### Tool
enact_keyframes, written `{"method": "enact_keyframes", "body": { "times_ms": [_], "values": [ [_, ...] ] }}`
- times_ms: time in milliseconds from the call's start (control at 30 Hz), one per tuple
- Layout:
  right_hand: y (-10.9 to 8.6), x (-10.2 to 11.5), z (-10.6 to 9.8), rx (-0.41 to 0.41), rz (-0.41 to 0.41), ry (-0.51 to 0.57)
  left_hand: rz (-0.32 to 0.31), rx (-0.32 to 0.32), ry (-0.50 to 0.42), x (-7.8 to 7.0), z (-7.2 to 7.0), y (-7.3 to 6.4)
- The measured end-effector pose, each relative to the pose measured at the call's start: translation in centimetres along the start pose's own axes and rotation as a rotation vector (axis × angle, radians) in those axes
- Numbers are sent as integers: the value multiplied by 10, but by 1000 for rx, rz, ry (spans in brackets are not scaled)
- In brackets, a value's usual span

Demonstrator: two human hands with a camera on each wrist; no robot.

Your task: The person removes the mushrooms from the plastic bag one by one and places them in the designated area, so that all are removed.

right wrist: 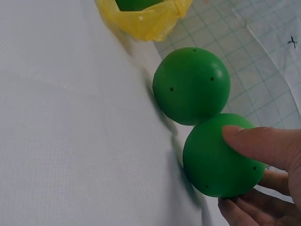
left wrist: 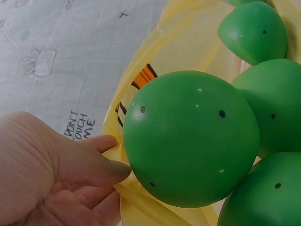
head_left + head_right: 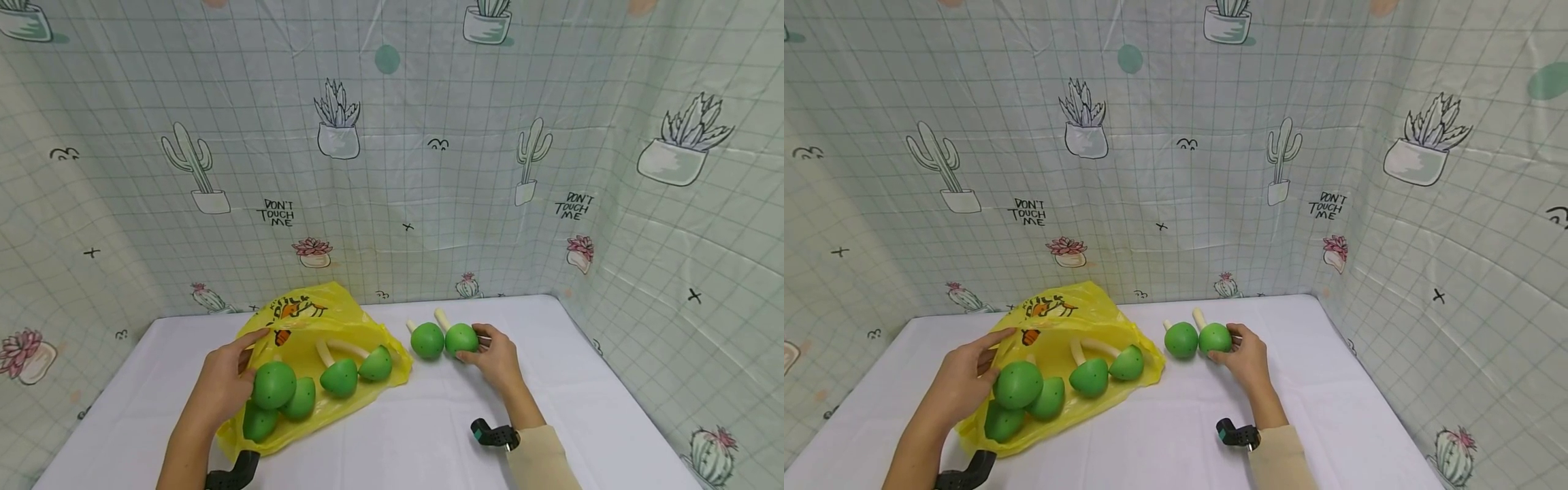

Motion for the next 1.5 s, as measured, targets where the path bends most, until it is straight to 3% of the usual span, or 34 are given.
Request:
{"method": "enact_keyframes", "body": {
  "times_ms": [1033, 1500],
  "values": [
    [-2, 27, -15, -85, -53, 62, 25, -5, -7, -1, -1, 0],
    [-5, 43, -12, -86, -118, 84, 52, -33, 6, -2, -3, -2]
  ]
}}
Point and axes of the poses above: each hand's wrist, its own y-axis towards the middle knuckle, its own z-axis out of the palm, x = y × z, the point moved 8 cm from there along y, towards the middle knuckle, and after that the axes turned 5 degrees about y, right-handed, at the moved point
